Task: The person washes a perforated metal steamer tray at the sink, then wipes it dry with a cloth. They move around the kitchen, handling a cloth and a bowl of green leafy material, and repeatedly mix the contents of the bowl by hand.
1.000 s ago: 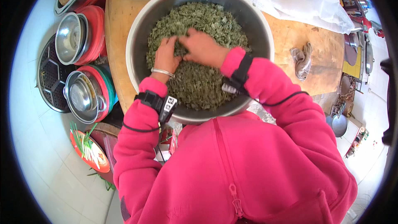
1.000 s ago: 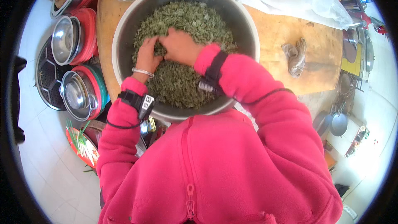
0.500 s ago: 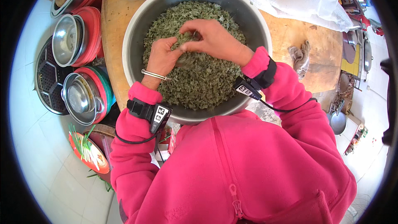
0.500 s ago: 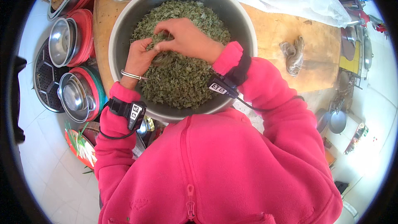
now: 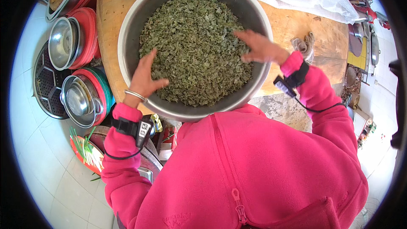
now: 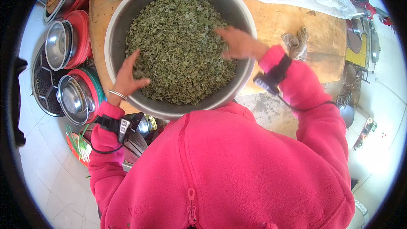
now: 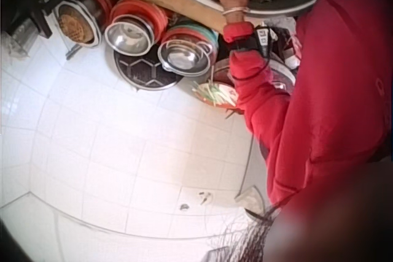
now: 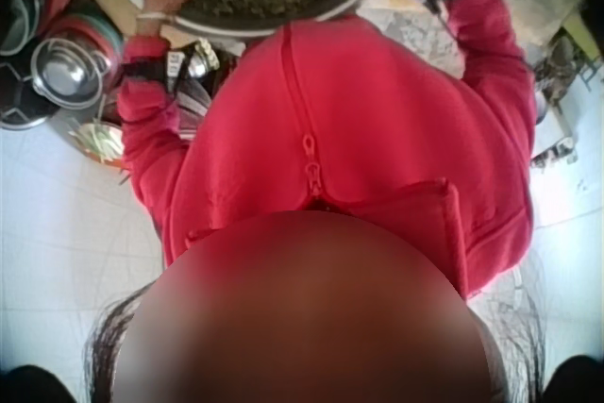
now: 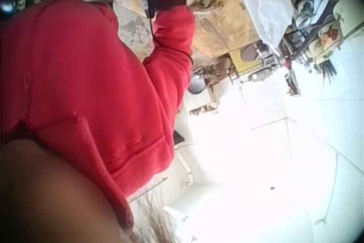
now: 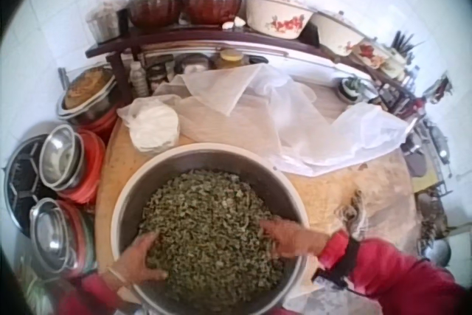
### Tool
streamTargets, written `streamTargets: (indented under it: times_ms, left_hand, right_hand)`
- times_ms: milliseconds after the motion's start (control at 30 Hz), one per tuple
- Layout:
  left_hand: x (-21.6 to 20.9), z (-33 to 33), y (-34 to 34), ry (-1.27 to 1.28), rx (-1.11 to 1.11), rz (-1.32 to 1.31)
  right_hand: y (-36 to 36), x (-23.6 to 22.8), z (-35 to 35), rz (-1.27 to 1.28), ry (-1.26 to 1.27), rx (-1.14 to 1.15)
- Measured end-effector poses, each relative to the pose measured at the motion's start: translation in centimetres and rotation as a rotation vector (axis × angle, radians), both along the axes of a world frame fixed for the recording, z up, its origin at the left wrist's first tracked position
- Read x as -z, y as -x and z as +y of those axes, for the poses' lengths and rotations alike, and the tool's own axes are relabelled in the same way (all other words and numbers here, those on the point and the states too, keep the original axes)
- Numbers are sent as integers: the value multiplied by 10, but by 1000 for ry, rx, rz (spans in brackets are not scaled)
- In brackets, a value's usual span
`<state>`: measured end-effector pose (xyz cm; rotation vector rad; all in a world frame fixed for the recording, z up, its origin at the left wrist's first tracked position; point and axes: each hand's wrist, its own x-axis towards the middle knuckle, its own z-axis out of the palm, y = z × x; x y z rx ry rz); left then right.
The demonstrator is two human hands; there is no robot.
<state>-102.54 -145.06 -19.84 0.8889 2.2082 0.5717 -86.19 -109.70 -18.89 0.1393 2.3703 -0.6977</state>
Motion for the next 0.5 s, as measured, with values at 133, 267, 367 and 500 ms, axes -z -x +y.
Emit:
streamTargets:
  times_ms: [133, 267, 367, 500]
  left_hand:
    - [21, 21, -60, -146, -108, -20]
    - [23, 51, -71, -305, -213, 104]
    - [-6, 54, -59, -448, -234, 22]
    - [-45, 63, -37, -572, -217, 18]
  right_hand:
    - [-34, 39, -72, -42, 283, 303]
    - [-20, 52, -99, 508, 297, 531]
    - [-3, 27, -78, 570, 453, 440]
    - [20, -12, -54, 645, 563, 441]
